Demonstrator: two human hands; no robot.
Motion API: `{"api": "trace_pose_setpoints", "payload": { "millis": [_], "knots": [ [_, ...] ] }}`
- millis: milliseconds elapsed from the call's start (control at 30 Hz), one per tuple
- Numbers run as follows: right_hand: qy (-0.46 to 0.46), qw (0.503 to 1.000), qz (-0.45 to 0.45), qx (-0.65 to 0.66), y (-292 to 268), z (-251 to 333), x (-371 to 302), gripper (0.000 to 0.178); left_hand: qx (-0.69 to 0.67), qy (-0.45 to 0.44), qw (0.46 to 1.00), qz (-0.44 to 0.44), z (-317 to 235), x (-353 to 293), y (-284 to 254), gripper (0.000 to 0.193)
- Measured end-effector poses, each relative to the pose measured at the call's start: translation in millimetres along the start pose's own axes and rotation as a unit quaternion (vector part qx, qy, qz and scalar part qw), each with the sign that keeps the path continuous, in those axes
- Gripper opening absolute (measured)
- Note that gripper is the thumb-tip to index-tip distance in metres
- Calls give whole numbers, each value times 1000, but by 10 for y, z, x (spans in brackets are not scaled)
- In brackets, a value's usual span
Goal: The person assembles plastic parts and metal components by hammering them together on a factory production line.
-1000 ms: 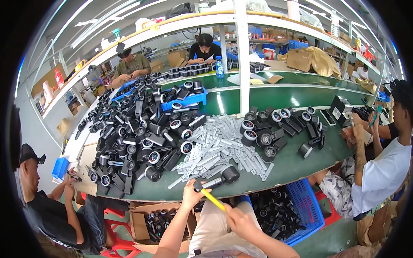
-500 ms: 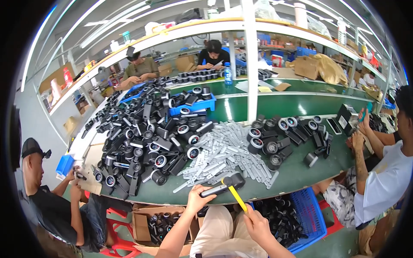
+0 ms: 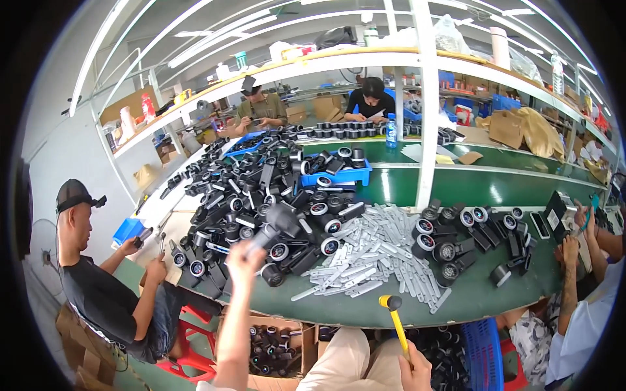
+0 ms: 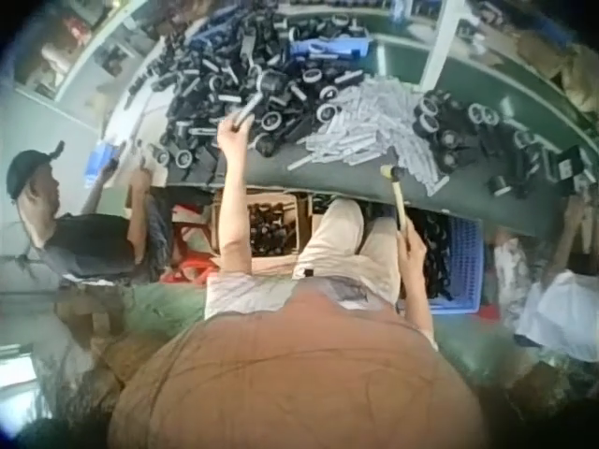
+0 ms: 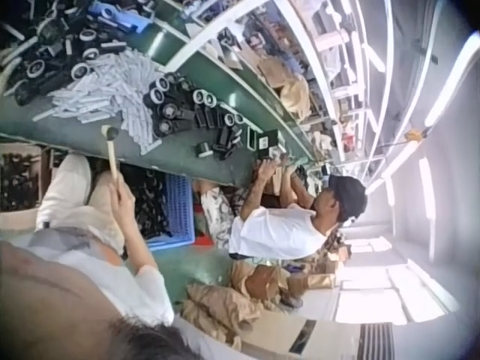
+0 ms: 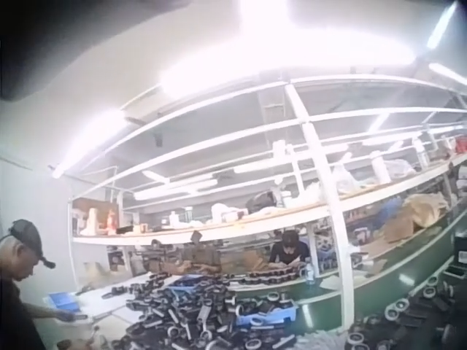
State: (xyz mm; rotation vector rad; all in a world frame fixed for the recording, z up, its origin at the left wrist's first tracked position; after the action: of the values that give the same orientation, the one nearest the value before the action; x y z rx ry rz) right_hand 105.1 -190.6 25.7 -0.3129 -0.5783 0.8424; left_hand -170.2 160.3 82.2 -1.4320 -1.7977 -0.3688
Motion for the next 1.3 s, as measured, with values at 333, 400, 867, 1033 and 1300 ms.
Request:
{"api": "trace_pose_setpoints", "payload": {
  "millis": [333, 400, 867, 1033, 1300],
  "knots": [
    [76, 995, -12, 65, 97, -620, -412, 42, -14, -20, 980, 198, 186, 280, 753, 16],
    [79, 995, -19, 66, 12, -555, -434, 42, -29, 122, 955, 270, -273, -145, 1241, 15],
    [208, 964, -134, 97, -562, -657, -750, 42, 88, 327, 807, 484, -2500, -1507, 4134, 37],
    [233, 950, -175, 109, -688, -744, -853, 38, 233, 359, 755, 497, -2519, -1641, 4517, 44],
    [239, 950, -146, 140, -701, -731, -781, 38, 108, 369, 842, 380, -2507, -1208, 3863, 27]
  ]
}}
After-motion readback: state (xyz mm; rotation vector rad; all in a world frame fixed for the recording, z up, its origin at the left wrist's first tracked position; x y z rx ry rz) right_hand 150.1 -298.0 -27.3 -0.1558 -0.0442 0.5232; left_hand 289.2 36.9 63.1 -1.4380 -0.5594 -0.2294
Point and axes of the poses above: each hand's wrist, its own x-axis towards the middle knuckle, its own y-axis out of the palm, z = x × y, the point moved 1 cm from there along x, towards the middle knuckle, and after that the axes turned 4 degrees about -x, right-handed, at the moved point
